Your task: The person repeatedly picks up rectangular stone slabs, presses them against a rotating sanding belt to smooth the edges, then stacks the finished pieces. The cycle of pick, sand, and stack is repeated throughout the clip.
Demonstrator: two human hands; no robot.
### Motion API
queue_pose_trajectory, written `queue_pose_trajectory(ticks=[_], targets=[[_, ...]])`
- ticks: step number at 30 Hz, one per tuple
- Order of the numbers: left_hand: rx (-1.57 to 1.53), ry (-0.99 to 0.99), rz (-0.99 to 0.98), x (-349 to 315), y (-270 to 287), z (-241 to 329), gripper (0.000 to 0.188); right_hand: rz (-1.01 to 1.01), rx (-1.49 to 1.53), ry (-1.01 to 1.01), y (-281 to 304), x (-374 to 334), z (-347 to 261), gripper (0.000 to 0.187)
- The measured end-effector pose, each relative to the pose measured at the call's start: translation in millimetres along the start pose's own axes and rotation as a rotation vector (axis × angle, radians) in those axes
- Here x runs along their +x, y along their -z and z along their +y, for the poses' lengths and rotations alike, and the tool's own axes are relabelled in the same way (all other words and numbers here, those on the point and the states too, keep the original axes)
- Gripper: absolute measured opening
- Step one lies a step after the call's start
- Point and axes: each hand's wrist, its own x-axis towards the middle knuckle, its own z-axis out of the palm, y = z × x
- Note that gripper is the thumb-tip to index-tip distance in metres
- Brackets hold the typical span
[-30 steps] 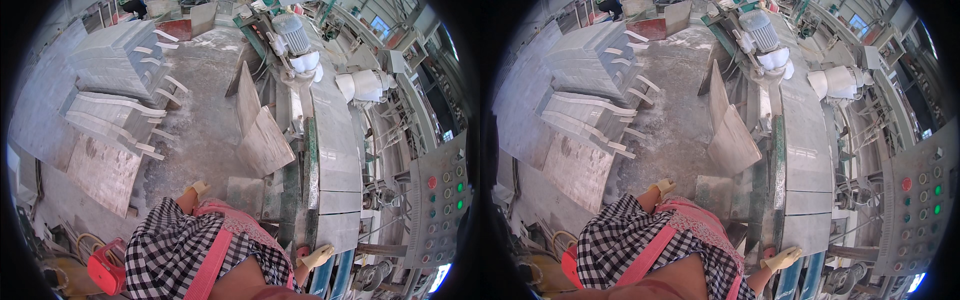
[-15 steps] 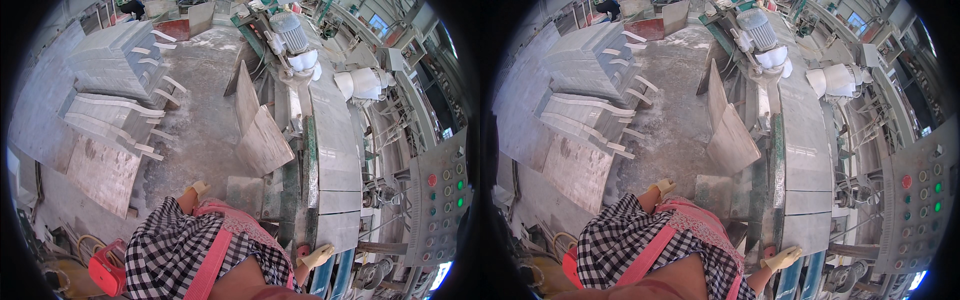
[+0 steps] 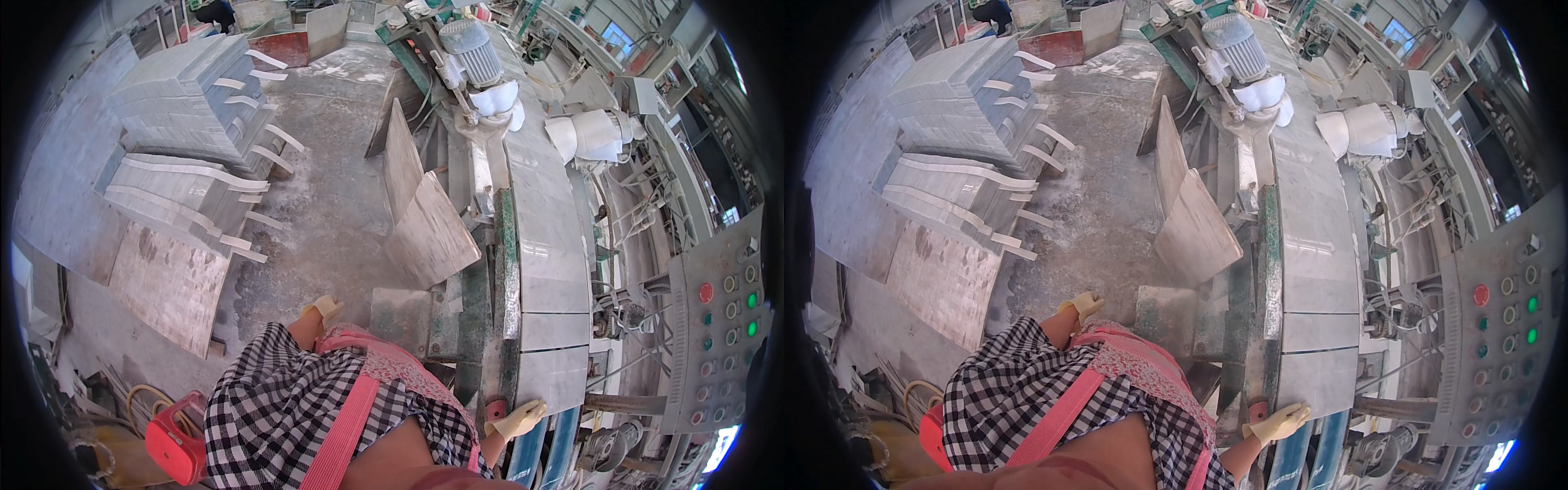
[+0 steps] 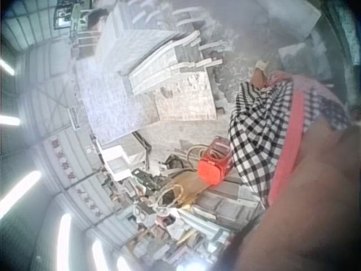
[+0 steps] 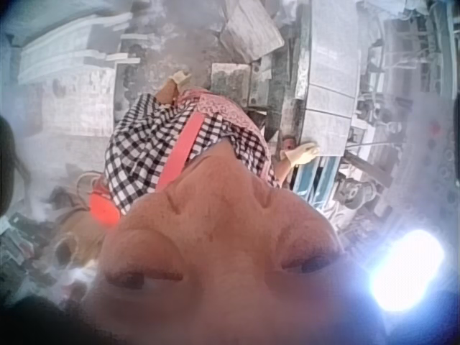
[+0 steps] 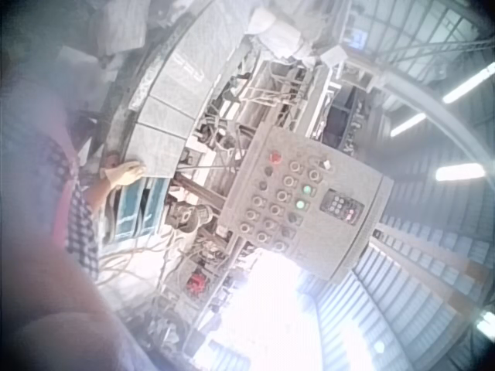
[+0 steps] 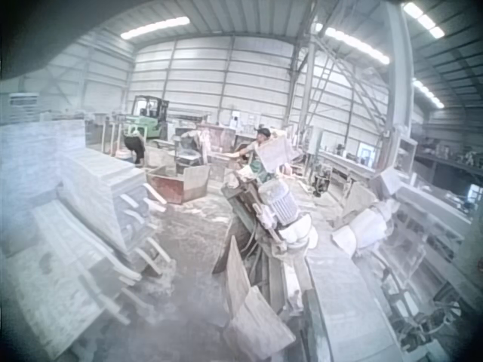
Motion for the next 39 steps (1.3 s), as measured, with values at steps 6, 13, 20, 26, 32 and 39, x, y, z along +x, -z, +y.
queue_pose_trajectory(ticks=[6,13,20,26,32,39], targets=[[0.146,-0.011,-0.061,-13,19,1,0.05,-0.341,-0.171,-0.137,24,-19,-19,0.058],[-0.147,0.041,-0.276,71,50,82,0.043,0.235,-0.151,-0.052,-3,-22,1,0.036],[-0.296,-0.003,-0.236,99,46,123,0.042,0.36,0.023,-0.052,37,-9,-29,0.017],[-0.426,-0.304,-0.389,84,38,221,0.042,0.354,0.151,-0.049,51,-13,-22,0.019],[-0.106,-0.858,-0.524,42,-31,419,0.038,0.4,0.052,-0.082,62,1,5,0.025],[0.605,-1.316,-0.411,25,-157,515,0.054,0.281,-0.099,-0.169,61,30,21,0.044]])
